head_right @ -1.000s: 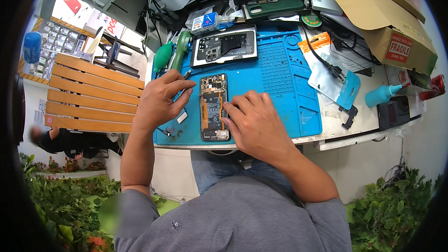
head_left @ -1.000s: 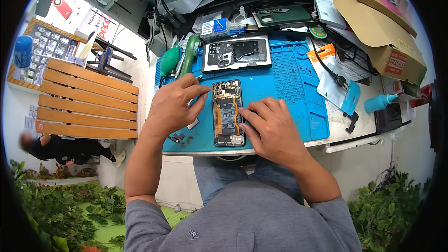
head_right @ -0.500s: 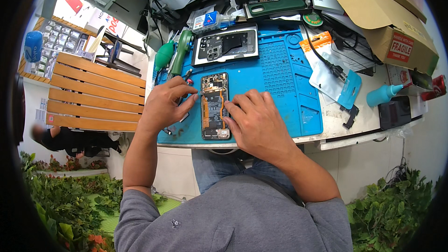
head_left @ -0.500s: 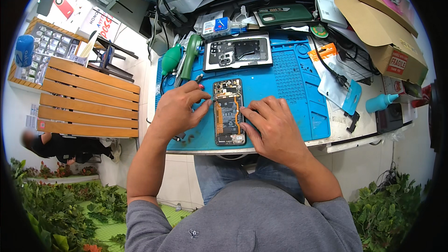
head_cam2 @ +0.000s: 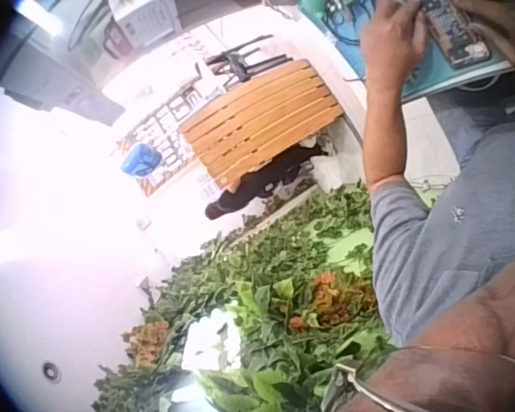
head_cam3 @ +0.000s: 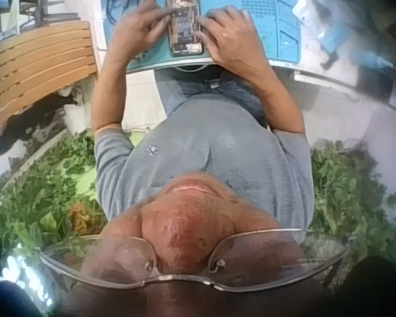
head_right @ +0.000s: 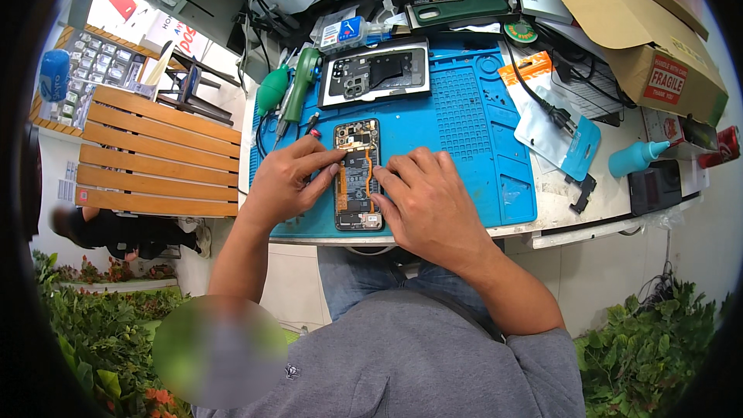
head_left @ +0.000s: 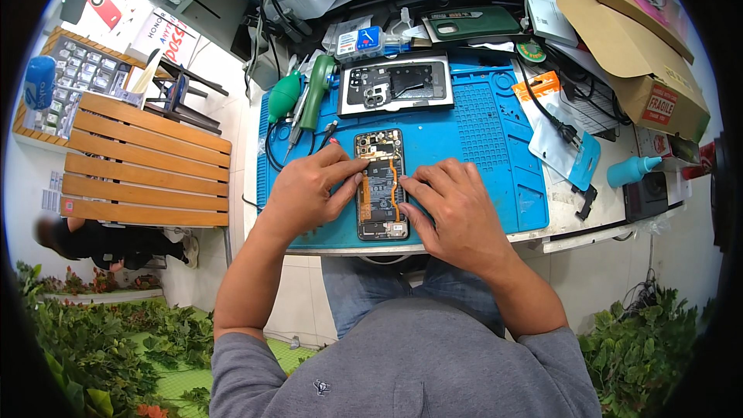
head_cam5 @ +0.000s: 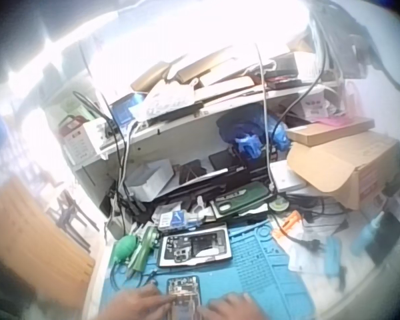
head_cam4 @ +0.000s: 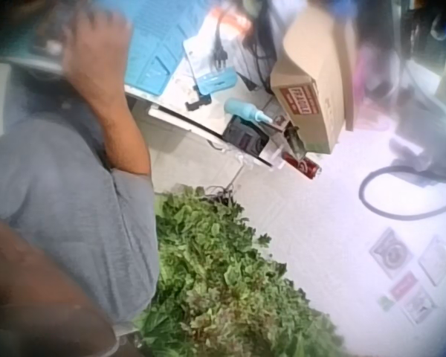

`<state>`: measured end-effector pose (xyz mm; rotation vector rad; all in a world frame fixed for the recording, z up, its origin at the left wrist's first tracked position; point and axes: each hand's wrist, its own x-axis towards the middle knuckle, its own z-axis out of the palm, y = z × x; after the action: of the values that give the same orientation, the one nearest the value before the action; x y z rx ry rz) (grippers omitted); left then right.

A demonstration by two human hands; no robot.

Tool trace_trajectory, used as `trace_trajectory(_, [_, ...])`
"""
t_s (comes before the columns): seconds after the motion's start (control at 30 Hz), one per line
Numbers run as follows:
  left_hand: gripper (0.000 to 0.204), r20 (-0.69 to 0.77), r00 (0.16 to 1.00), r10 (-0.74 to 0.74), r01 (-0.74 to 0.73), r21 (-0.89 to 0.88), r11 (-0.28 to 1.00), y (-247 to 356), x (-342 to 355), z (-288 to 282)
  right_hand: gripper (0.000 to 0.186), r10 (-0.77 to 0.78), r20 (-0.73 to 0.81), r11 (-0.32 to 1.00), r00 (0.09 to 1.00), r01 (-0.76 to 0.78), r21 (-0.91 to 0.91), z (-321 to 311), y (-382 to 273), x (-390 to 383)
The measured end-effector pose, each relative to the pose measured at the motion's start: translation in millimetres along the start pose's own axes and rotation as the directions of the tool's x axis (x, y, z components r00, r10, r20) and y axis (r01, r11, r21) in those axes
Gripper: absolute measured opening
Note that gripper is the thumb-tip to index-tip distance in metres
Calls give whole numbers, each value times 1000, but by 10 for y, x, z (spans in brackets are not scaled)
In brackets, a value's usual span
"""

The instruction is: The person assembles internal components of a mobile phone by hand, pressing connectors and arranging small internal parts within the device frame on a blue repair mat.

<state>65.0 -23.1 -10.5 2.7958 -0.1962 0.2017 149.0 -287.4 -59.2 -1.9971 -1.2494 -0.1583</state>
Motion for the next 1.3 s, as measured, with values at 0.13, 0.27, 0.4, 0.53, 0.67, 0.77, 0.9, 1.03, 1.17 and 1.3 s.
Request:
trace_trajectory(0.13, [27,-48,998,33,-30,70,997,49,-45,31,34,4,-2,1000,1000,-4,4,-6,-2,1])
trace_trajectory(0.27, [29,-121,992,-29,33,34,999,113,-43,-15,34,1,-3,1000,1000,-1,11,-3,-4,2])
trace_trajectory(0.4, [25,-89,993,-81,78,-28,997,59,99,6,34,-4,-9,1000,1000,4,4,8,6,8])
trace_trajectory(0.53, [16,-103,992,-76,67,-86,994,26,152,85,32,4,-16,1000,1000,-4,10,26,17,-13])
trace_trajectory(0.67, [12,-129,981,-146,126,-149,981,-31,82,98,30,1,-18,1000,1000,-1,17,39,8,-11])
trace_trajectory(0.77, [13,-143,978,-149,133,-112,985,64,33,46,29,1,-18,1000,1000,-1,11,52,11,-11])
trace_trajectory(0.9, [19,-136,988,-76,59,-122,991,262,-166,10,25,-3,-40,1000,999,3,5,74,24,-14])
trace_trajectory(1.03, [24,-113,986,119,-125,-43,991,406,-438,109,21,3,-64,1000,998,-3,4,83,24,-10])
trace_trajectory(1.17, [22,-160,985,60,-81,-130,988,476,-682,1,21,4,-70,999,998,-1,39,17,14,20])
trace_trajectory(1.3, [21,-269,963,-19,-34,-190,981,515,-1028,-46,34,30,-65,929,997,-4,370,-519,-466,-69])
